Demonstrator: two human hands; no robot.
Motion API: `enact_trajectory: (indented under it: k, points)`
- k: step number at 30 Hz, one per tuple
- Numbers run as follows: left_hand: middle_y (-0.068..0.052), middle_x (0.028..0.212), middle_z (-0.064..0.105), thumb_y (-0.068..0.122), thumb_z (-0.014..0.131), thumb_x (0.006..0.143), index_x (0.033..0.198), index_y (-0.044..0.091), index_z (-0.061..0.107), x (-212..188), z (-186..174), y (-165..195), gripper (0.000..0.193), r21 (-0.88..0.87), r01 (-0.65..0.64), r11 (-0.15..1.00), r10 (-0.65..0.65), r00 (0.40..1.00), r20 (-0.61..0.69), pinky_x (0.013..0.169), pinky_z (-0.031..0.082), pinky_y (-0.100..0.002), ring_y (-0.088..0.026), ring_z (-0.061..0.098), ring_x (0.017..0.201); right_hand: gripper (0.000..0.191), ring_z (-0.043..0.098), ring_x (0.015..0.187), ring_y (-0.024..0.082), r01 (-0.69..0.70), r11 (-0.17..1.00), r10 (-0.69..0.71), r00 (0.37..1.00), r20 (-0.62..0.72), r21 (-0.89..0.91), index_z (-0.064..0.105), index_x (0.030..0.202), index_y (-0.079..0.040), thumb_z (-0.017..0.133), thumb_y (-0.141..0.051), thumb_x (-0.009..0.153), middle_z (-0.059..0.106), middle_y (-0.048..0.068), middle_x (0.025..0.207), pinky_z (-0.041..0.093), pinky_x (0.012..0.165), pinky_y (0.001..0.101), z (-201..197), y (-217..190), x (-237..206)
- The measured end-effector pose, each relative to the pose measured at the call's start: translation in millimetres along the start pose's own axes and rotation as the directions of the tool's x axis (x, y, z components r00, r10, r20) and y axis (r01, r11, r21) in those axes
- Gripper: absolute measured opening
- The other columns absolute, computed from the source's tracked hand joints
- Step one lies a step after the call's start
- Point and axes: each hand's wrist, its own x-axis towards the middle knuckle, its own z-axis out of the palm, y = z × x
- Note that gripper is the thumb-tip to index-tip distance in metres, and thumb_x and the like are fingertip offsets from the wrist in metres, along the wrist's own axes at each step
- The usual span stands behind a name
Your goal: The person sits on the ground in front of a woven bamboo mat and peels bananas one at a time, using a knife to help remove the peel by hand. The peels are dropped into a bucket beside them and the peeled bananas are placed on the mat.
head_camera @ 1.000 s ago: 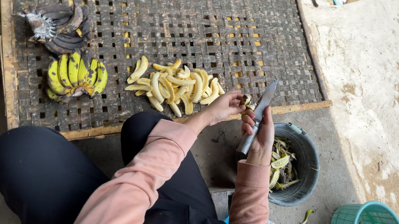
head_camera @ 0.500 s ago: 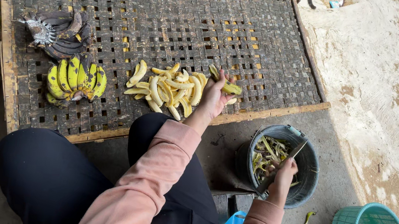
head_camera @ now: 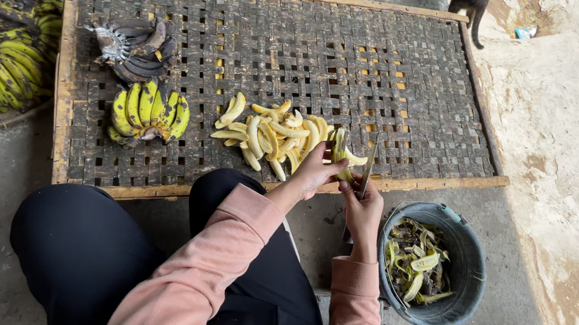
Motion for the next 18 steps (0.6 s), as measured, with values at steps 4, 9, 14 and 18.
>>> enact_trajectory:
  k: [4,9,14,18]
  points:
    - [-0.011,0.125,0.058,0.021,0.071,0.094,0.138,0.004,0.045,-2.6,-18.9,11.9,0.054,0.06,-0.072,0.996,0.069,0.997,0.046,0.09,0.059,-0.037,-0.022,0.063,0.11,0.019,0.051,0.056,0.003,0.005,0.994,-0.001,0.999,0.041,-0.11,0.074,0.111,-0.004,0.073,-0.017,0.097,0.073,0.0,0.082,0.039,0.049,0.0214,12.5,-10.1,7.0]
    - [-0.01,0.129,0.057,0.028,0.057,0.104,0.14,0.004,0.034,-3.2,-27.5,6.2,0.049,0.242,-0.122,0.962,0.091,0.986,0.138,0.102,0.048,-0.035,-0.019,0.055,0.12,0.014,0.068,0.068,0.008,0.256,0.879,-0.244,0.966,0.083,-0.401,0.072,0.104,-0.002,0.068,-0.014,0.098,0.076,0.007,0.08,0.052,0.062,0.0271,19.7,-15.6,5.3]
    - [-0.013,0.134,0.052,0.029,0.052,0.109,0.137,0.003,0.03,-1.2,-30.2,6.5,0.044,0.267,-0.154,0.951,0.108,0.978,0.179,0.109,0.045,-0.035,-0.018,0.052,0.126,0.014,0.065,0.062,0.017,0.261,0.821,-0.241,0.965,0.106,-0.507,0.066,0.099,0.0,0.064,-0.014,0.101,0.07,0.015,0.074,0.051,0.061,0.0322,31.8,-20.3,4.3]
    - [-0.014,0.13,0.06,0.035,0.066,0.097,0.135,0.002,0.042,-7.6,-28.5,19.4,0.056,0.344,-0.104,0.933,0.04,0.981,0.188,0.106,0.047,-0.036,-0.021,0.058,0.124,0.013,0.058,0.06,0.023,0.213,0.809,-0.194,0.977,0.094,-0.548,0.066,0.102,0.001,0.062,-0.012,0.103,0.065,0.018,0.072,0.048,0.06,0.0351,29.0,-16.9,7.3]
